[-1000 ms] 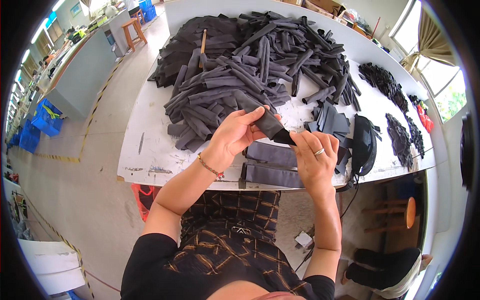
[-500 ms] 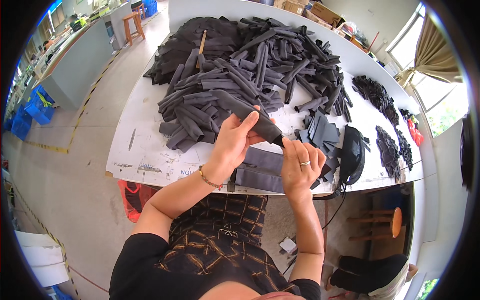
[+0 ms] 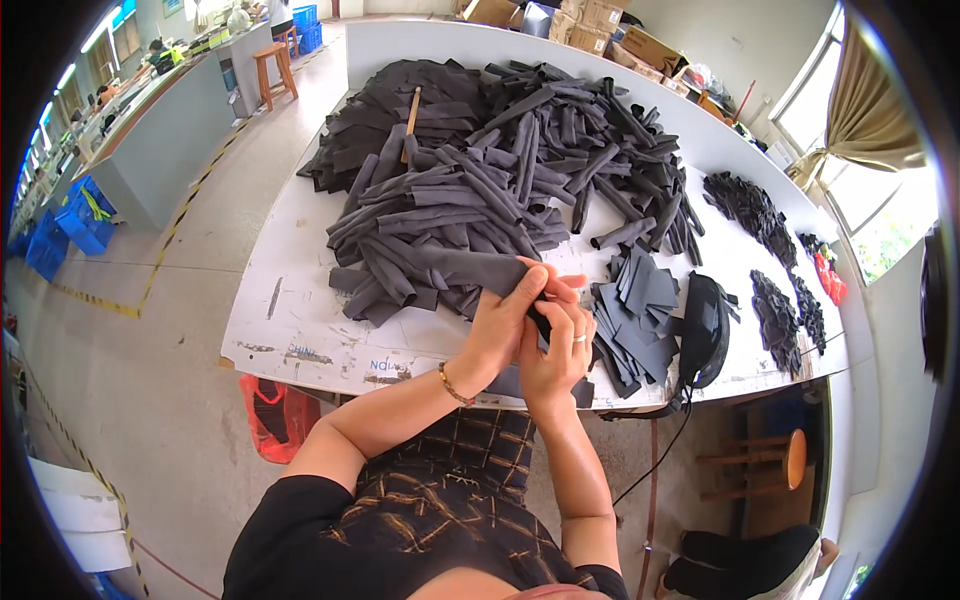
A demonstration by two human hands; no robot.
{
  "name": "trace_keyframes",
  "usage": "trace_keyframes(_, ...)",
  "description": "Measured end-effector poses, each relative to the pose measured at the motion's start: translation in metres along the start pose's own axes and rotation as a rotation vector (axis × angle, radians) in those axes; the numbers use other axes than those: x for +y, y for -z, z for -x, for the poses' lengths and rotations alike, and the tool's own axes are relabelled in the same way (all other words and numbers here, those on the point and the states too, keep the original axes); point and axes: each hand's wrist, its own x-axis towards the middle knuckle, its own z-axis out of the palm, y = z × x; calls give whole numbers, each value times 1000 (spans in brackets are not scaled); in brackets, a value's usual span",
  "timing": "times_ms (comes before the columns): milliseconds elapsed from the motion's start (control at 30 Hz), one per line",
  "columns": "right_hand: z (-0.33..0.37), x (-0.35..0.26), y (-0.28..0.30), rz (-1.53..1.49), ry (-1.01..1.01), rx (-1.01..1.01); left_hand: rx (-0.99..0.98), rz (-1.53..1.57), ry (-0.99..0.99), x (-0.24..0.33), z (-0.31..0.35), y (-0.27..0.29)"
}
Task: The person repeatedly picks up a dark grey fabric tube and a flat fabric piece from a table. They insert the flat piece into the tube, fold the edges, and place the assembled unit on a growing stack. This process is repeated continuously throughout the video.
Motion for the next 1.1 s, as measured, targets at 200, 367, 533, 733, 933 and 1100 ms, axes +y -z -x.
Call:
trace_keyframes(200,11,14,25,-43,-50,-191,4,-114,-99,18,-9,7)
trace_keyframes(367,7,17,18,-116,38,-205,33,-20,-4,0,7,0)
trace_keyframes(533,-2,1,26,-44,-121,-323,119,-3,28,9,3,6)
trace_keyframes(733,1,12,32,-142,-35,-269,62,-23,33,-1,8,5)
trace_keyframes(933,-6,3,31,-83,-123,-363,84,-19,137,-4,11,9)
trace_keyframes(1100,-4,22,43,-119,-54,-464,134,73,15,18,-2,2)
